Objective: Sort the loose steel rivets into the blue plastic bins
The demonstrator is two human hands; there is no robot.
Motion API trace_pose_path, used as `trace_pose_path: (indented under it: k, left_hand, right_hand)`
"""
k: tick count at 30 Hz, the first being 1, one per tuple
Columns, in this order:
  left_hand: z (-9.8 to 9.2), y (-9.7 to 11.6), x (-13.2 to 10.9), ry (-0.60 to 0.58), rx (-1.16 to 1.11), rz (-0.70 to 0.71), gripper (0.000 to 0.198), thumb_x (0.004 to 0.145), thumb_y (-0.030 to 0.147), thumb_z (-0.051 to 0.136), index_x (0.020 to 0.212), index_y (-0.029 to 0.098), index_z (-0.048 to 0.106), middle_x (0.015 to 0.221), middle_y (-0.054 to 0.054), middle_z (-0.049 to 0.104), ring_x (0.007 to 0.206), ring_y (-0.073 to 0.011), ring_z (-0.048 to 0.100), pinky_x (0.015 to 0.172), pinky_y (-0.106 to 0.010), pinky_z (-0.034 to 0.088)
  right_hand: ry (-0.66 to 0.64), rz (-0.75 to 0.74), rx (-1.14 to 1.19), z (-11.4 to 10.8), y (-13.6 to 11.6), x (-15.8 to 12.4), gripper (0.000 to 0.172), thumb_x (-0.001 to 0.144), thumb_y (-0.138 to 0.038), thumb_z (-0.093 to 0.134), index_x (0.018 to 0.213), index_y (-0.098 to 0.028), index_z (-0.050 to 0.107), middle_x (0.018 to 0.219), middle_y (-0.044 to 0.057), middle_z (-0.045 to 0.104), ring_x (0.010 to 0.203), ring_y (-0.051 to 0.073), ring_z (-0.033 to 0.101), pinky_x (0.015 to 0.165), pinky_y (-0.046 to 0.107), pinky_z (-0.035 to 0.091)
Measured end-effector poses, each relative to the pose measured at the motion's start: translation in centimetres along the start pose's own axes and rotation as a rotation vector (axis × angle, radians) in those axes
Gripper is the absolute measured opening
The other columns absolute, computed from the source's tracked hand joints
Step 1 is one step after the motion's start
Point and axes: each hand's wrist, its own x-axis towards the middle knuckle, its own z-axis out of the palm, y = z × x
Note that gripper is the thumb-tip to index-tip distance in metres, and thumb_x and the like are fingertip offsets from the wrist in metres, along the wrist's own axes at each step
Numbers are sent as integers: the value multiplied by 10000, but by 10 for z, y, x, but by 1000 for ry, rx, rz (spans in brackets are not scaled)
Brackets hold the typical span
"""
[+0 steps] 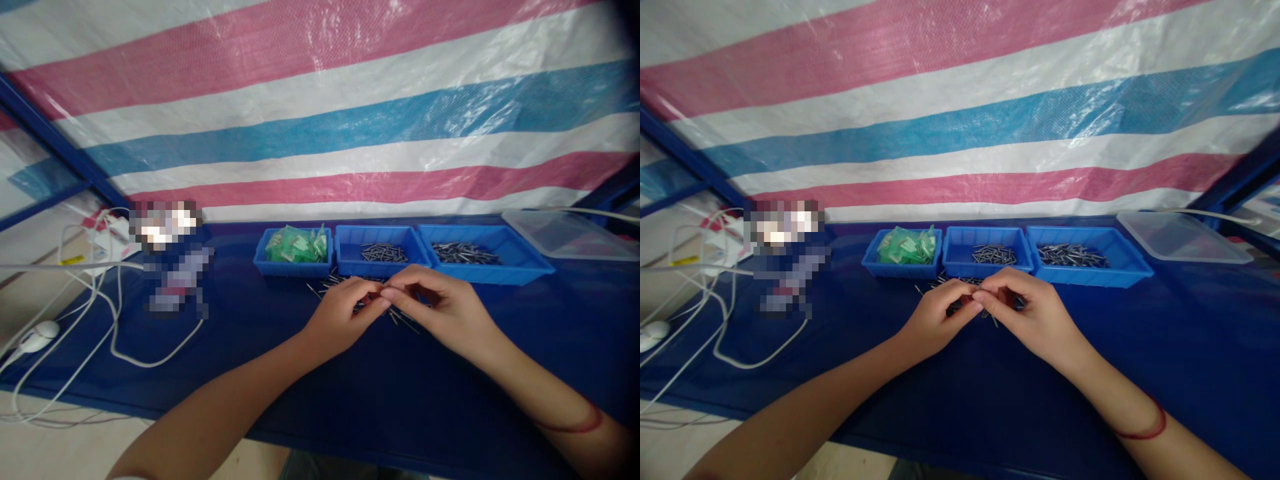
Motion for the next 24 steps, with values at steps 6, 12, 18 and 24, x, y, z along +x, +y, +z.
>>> trace_pose_path:
  k: [6,12,18,24]
  left_hand:
    - [-4,0,1,115,-41,25,166,868,309,565,901,158,625,893,-43,640,831,-137,587,759,-243,457]
    - [-9,1,2,96,64,-2,253,878,369,548,1033,175,593,930,-45,643,881,-162,587,814,-286,442]
    - [-13,1,-4,-171,440,27,426,854,553,498,1140,252,592,1089,-48,609,1034,-228,508,844,-375,366]
    - [-11,-4,-8,-272,576,106,295,888,465,501,1060,267,638,1118,-38,575,1024,-211,484,820,-364,321]
  right_hand:
    - [-5,-34,-17,-3,2,0,98,845,-301,597,866,-217,644,832,41,650,765,175,608,667,302,477]
    - [-44,-98,-211,-15,1,5,135,866,-317,551,828,-214,630,792,37,644,682,161,581,603,296,442]
    - [284,42,-602,-65,20,9,205,866,-397,508,848,-226,621,779,68,630,687,221,575,627,345,397]
    - [328,235,-936,-97,62,6,239,802,-452,567,702,-240,616,654,74,557,576,230,489,544,355,297]
